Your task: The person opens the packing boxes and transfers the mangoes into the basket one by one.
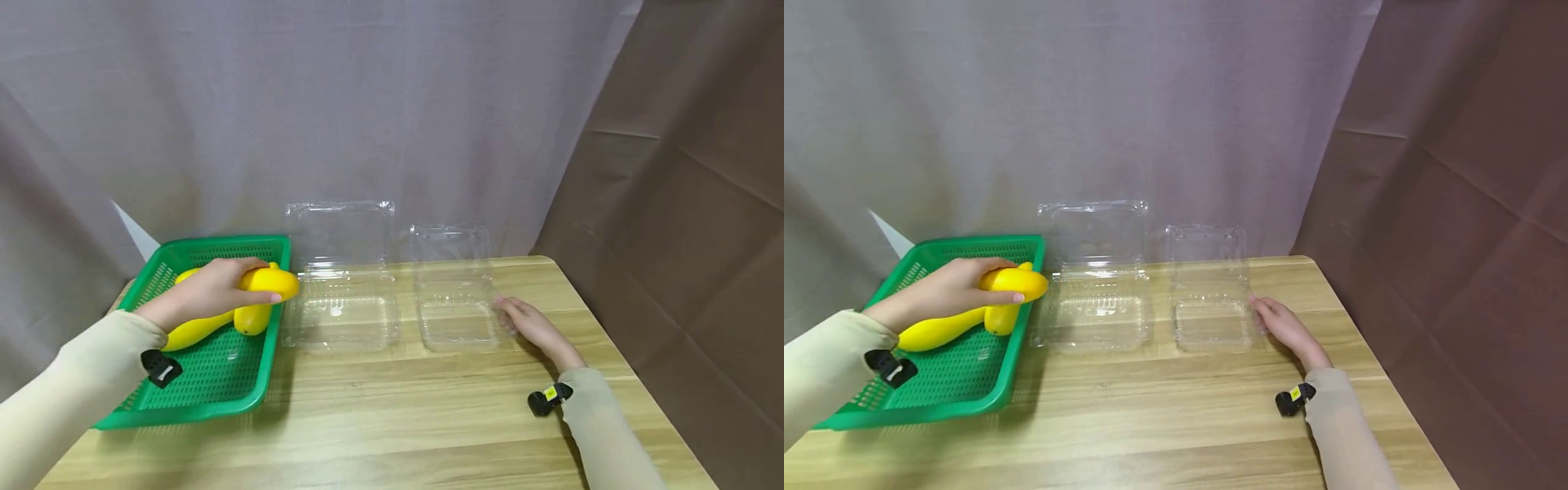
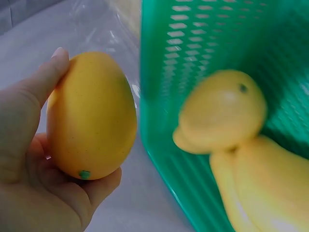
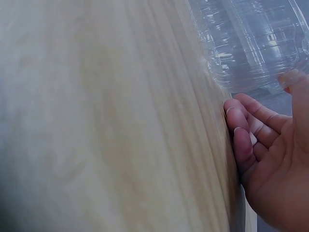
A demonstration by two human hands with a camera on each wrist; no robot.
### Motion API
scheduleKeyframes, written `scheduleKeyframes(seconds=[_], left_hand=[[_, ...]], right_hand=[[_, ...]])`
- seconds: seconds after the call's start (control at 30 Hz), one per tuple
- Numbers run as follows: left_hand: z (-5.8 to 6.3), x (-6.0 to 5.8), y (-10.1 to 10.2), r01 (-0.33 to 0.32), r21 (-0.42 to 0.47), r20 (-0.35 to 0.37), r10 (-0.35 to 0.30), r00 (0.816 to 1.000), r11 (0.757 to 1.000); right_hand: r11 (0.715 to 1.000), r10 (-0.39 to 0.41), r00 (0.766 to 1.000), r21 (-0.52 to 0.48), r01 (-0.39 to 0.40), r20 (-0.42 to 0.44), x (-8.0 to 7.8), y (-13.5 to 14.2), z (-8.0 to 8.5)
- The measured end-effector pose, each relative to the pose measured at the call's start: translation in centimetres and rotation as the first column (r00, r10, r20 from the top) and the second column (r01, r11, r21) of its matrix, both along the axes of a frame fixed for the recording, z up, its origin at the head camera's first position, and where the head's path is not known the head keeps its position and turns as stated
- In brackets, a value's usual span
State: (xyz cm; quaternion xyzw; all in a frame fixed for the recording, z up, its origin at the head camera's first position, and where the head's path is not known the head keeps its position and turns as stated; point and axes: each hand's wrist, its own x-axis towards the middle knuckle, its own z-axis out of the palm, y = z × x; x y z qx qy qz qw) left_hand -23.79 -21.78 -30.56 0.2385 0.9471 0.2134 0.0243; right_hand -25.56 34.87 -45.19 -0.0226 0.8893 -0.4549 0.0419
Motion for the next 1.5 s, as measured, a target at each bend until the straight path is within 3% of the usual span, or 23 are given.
scheduleKeyframes(seconds=[0.27, 0.5, 1.0, 1.3, 1.5], left_hand=[[-1.1, 1.5, -4.4, -0.055, -0.02, -0.036, 0.054, 0.998, 0.998], [-2.6, 2.5, -6.3, -0.07, -0.036, -0.018, 0.07, 0.997, 0.997], [-6.3, 2.6, -7.3, 0.088, -0.013, 0.079, -0.087, 0.993, 0.996], [-7.5, 3.0, -7.6, 0.141, -0.051, 0.151, -0.132, 0.98, 0.989], [-8.7, 3.3, -7.6, 0.165, -0.07, 0.139, -0.154, 0.978, 0.984]], right_hand=[[1.0, -0.007, 1.0, 0.011, 0.006, 0.01, 0.2, -0.3, 0.1], [1.0, 0.01, 1.0, 0.022, -0.011, 0.01, 0.2, -0.2, 0.3], [1.0, 0.017, 1.0, 0.021, -0.017, 0.009, 0.3, -0.1, 0.3], [1.0, 0.02, 1.0, -0.002, -0.02, 0.01, 0.3, -0.1, 0.2], [1.0, 0.013, 1.0, 0.017, -0.013, 0.005, 0.4, -0.2, 0.4]])
